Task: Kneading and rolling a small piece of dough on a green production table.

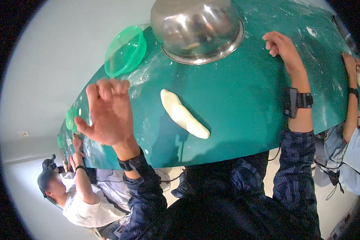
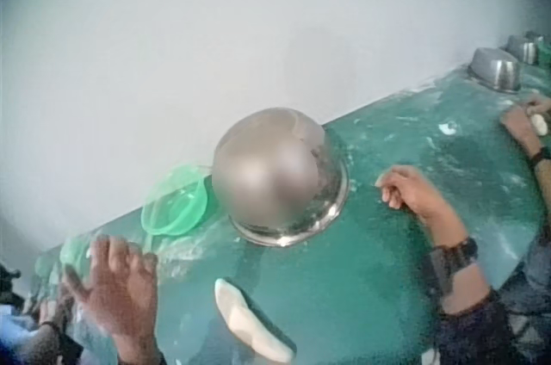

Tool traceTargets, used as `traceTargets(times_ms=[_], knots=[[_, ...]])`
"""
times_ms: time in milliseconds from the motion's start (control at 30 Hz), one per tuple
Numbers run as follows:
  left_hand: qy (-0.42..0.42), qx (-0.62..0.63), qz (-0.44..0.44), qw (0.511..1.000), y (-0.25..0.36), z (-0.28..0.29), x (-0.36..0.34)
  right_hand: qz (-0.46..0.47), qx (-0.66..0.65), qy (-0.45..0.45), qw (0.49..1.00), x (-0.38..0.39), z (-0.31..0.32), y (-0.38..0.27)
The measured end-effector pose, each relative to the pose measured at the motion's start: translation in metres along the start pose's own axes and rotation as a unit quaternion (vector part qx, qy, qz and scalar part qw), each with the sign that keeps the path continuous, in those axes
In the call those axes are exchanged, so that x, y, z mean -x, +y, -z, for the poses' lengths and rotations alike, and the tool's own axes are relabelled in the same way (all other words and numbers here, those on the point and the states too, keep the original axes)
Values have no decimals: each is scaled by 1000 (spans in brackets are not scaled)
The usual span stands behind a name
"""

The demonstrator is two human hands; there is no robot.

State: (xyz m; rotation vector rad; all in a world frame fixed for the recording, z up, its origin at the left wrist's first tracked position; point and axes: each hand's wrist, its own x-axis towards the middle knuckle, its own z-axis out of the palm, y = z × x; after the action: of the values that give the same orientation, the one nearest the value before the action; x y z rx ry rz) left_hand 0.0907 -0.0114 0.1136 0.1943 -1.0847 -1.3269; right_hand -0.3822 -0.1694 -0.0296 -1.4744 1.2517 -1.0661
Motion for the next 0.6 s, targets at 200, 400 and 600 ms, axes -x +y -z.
traceTargets(times_ms=[200,400,600], knots=[[86,-21,14,996,-19,-40,17,-16,-20,26,999,-1,-12,-1],[45,52,-69,995,-13,-55,11,-21,24,20,999,6,-2,-1],[84,-54,301,948,-96,-6,88,-8,6,21,1000,0,-14,-4]])
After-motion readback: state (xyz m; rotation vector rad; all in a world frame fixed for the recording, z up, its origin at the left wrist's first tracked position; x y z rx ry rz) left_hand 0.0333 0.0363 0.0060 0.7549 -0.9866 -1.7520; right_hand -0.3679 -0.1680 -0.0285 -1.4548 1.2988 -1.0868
